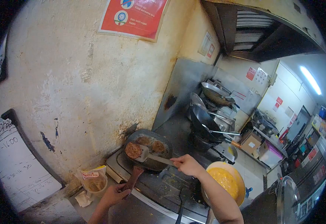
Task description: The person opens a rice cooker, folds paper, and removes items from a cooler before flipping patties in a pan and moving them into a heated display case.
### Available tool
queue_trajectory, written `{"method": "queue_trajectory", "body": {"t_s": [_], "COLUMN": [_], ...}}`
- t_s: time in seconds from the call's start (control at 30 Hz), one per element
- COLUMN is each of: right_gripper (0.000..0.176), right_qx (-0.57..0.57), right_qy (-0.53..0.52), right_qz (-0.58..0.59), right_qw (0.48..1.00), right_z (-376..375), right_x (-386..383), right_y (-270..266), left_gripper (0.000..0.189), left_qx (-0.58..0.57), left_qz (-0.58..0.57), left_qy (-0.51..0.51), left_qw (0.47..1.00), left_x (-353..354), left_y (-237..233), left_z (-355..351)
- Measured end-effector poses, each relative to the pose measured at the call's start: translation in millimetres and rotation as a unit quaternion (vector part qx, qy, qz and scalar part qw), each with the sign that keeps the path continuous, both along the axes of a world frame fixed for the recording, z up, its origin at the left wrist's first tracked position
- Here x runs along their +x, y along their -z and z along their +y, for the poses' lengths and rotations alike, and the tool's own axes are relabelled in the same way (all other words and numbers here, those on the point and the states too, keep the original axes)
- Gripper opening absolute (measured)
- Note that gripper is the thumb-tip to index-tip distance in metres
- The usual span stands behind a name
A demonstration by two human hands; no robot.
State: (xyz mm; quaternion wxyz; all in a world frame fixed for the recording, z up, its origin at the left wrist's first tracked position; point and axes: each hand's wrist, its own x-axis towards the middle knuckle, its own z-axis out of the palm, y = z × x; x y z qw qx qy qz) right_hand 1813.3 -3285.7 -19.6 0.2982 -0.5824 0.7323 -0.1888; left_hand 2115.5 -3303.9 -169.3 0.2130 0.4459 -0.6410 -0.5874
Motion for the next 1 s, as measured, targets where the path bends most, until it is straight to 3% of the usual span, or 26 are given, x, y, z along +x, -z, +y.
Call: {"method": "queue_trajectory", "body": {"t_s": [0.47,0.53,0.87,1.0], "right_gripper": [0.027,0.028,0.027,0.027], "right_qx": [-0.011,-0.014,-0.021,0.004], "right_qy": [0.007,-0.015,-0.024,0.011], "right_qz": [0.008,-0.002,0.026,-0.023], "right_qw": [1.000,1.000,0.999,1.000], "right_z": [6.3,6.5,7.2,8.0], "right_x": [3.7,0.0,0.7,-0.2], "right_y": [-1.7,1.4,2.9,2.5], "left_gripper": [0.047,0.045,0.045,0.045], "left_qx": [0.012,0.072,0.042,0.009], "left_qz": [0.046,0.109,0.078,0.062], "left_qy": [-0.009,-0.038,-0.023,-0.021], "left_qw": [0.999,0.991,0.996,0.998], "left_x": [3.6,2.9,4.0,2.6], "left_y": [-16.4,-12.3,-9.4,2.8], "left_z": [10.0,12.1,12.5,10.4]}}
